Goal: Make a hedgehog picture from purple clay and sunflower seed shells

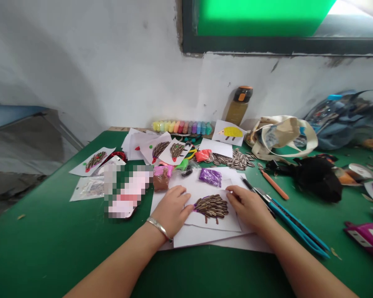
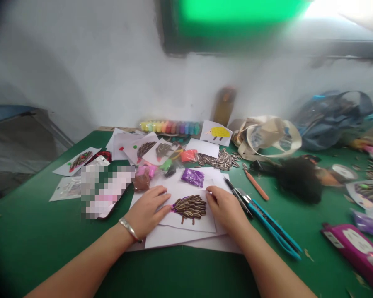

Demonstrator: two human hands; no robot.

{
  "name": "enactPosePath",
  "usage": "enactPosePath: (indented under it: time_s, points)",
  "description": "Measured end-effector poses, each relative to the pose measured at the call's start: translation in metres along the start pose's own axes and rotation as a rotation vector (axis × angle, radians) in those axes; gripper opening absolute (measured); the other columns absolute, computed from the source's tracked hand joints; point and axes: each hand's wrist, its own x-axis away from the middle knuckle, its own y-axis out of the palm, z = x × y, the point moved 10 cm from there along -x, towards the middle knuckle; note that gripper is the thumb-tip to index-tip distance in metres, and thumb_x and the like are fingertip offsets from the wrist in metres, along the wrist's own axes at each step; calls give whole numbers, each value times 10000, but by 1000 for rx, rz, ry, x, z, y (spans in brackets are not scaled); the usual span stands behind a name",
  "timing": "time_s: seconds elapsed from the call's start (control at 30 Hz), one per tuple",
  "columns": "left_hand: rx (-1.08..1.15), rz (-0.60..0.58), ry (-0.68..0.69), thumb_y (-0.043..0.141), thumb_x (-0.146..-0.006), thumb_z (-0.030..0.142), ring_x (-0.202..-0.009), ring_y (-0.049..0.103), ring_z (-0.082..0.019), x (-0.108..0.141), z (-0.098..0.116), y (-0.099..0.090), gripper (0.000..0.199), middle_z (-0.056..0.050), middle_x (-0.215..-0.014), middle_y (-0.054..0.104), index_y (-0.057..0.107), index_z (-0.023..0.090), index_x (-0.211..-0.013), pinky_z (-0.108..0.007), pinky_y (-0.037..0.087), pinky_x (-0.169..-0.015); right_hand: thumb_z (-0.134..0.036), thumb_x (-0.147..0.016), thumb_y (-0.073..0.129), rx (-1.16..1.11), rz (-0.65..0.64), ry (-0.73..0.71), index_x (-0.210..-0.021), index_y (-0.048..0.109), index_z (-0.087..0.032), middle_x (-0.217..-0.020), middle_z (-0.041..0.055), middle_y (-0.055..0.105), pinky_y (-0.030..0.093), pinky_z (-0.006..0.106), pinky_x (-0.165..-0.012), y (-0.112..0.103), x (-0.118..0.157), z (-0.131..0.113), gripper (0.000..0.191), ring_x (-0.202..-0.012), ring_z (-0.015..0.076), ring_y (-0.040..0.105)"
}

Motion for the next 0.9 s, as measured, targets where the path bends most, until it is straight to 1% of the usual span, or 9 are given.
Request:
enactPosePath:
  time_s: [0.2, 0.27, 0.37, 0.47, 0.7, 0.8, 0.9]
  points:
    - [-65, 50, 57, 502, -920, 299, -1121, 573, -271, 0, -1, -2, 269, -138, -1170, 636, 677, 141, -1050, -435, 470, -997, -276, -920, 429, -6, 26, -30, -1042, 657, -189, -955, 60, 722, 430, 287, -779, -3, -2, -5, 272, -881, 206, 651]
    - [-91, 64, 78, 479, -928, 329, -1112, 583, -271, -1, -1, -2, 306, -132, -1173, 644, 674, 149, -1080, -433, 477, -990, -264, -922, 439, -6, 29, -29, -1047, 656, -190, -953, 58, 721, 425, 280, -780, -4, -3, -6, 261, -875, 197, 648]
    - [-113, 71, 100, 440, -940, 344, -1099, 596, -266, -2, -3, -1, 336, -131, -1164, 652, 687, 154, -1068, -421, 484, -984, -242, -918, 455, 6, 24, -26, -1051, 656, -193, -956, 58, 719, 417, 274, -776, -5, -3, -6, 246, -868, 192, 643]
    - [-130, 71, 102, 426, -944, 389, -1101, 601, -280, -3, -7, 1, 390, -141, -1182, 652, 688, 145, -1099, -436, 489, -979, -226, -916, 460, 7, 29, -31, -1058, 654, -195, -972, 58, 716, 411, 270, -781, -6, -4, -7, 242, -878, 188, 639]
    - [-165, 90, 121, 368, -953, 490, -1113, 607, -283, -4, -12, 3, 489, -133, -1184, 666, 705, 170, -1105, -421, 493, -980, -253, -937, 443, 17, 23, -25, -1049, 650, -207, -973, 50, 715, 403, 268, -768, -7, -6, -9, 240, -892, 188, 636]
    - [-160, 87, 110, 347, -953, 503, -1118, 611, -277, -5, -14, 4, 509, -122, -1184, 673, 705, 178, -1111, -412, 487, -993, -251, -946, 430, 22, 26, -26, -1044, 648, -208, -976, 48, 715, 400, 259, -779, -8, -6, -9, 242, -915, 183, 638]
    - [-148, 75, 68, 346, -944, 518, -1129, 611, -274, -6, -18, 5, 530, -113, -1195, 676, 690, 170, -1145, -413, 480, -1007, -244, -953, 417, 30, 21, -30, -1034, 649, -212, -985, 49, 716, 394, 256, -779, -8, -6, -9, 247, -928, 181, 638]
